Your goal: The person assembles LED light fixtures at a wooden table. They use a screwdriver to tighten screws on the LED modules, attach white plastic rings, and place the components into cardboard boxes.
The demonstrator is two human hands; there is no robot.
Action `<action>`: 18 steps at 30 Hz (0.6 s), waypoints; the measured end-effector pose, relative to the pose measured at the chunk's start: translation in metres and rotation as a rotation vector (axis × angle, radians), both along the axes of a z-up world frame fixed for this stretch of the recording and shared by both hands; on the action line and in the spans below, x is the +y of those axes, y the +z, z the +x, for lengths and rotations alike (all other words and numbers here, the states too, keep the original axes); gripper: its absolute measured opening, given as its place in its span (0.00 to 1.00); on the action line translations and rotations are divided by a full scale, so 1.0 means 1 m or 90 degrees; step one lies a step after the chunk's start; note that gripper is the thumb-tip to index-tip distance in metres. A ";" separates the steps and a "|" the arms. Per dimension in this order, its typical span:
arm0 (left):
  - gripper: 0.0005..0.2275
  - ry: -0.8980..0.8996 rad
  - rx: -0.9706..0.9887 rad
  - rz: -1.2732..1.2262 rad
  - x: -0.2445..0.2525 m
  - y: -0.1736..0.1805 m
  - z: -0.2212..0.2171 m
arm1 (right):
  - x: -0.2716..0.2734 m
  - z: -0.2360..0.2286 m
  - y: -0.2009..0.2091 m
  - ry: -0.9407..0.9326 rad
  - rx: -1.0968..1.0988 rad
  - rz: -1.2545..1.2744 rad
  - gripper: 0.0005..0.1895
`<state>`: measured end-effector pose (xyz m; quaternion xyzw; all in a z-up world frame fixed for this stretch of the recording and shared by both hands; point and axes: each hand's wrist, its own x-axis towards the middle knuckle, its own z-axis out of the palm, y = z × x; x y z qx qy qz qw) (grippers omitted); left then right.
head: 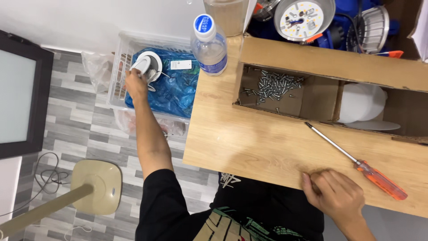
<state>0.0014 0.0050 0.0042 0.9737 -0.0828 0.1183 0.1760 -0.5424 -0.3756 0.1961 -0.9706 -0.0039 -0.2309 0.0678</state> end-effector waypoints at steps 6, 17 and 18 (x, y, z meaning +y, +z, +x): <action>0.05 0.070 -0.144 -0.202 0.012 0.035 -0.014 | -0.002 -0.002 -0.003 -0.010 0.015 -0.022 0.22; 0.24 0.348 -0.014 -1.144 0.076 0.112 -0.130 | -0.002 -0.001 0.000 0.005 -0.072 -0.057 0.23; 0.28 0.307 -0.035 -1.273 0.083 0.119 -0.143 | -0.002 -0.003 -0.002 -0.001 -0.070 -0.058 0.25</action>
